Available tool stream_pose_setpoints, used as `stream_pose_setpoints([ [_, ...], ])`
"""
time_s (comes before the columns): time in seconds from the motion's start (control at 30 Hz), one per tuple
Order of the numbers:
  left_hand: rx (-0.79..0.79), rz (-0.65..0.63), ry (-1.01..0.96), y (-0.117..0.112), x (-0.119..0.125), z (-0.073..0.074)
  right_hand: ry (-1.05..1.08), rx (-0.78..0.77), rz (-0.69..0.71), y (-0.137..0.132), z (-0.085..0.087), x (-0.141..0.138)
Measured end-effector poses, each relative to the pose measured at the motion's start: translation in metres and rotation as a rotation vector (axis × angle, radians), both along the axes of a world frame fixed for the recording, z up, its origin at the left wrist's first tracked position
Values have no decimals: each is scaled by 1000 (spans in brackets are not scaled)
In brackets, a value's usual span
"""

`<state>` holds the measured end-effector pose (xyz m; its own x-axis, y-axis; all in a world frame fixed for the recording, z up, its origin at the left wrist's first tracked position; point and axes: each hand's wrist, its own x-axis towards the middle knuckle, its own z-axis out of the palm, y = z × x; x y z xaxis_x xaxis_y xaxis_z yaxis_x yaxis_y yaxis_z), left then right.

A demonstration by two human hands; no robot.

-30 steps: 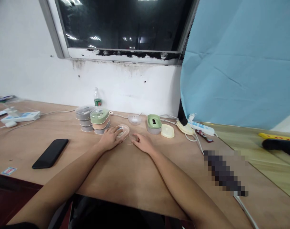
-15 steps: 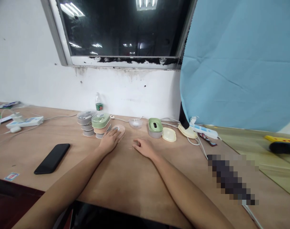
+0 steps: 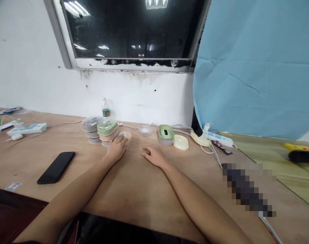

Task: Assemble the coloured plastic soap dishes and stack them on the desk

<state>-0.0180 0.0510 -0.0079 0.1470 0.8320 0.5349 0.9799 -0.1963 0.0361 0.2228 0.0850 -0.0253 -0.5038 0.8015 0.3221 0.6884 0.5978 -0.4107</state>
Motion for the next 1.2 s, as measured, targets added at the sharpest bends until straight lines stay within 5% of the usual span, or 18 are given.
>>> stream_pose_setpoints([
  [0.77,-101,152,-6,-1,-11,-1,38,1,-14,-4,4,0],
  [1.2,-114,235,-8,5,-27,-4,239,248,-271,-3,12,21],
])
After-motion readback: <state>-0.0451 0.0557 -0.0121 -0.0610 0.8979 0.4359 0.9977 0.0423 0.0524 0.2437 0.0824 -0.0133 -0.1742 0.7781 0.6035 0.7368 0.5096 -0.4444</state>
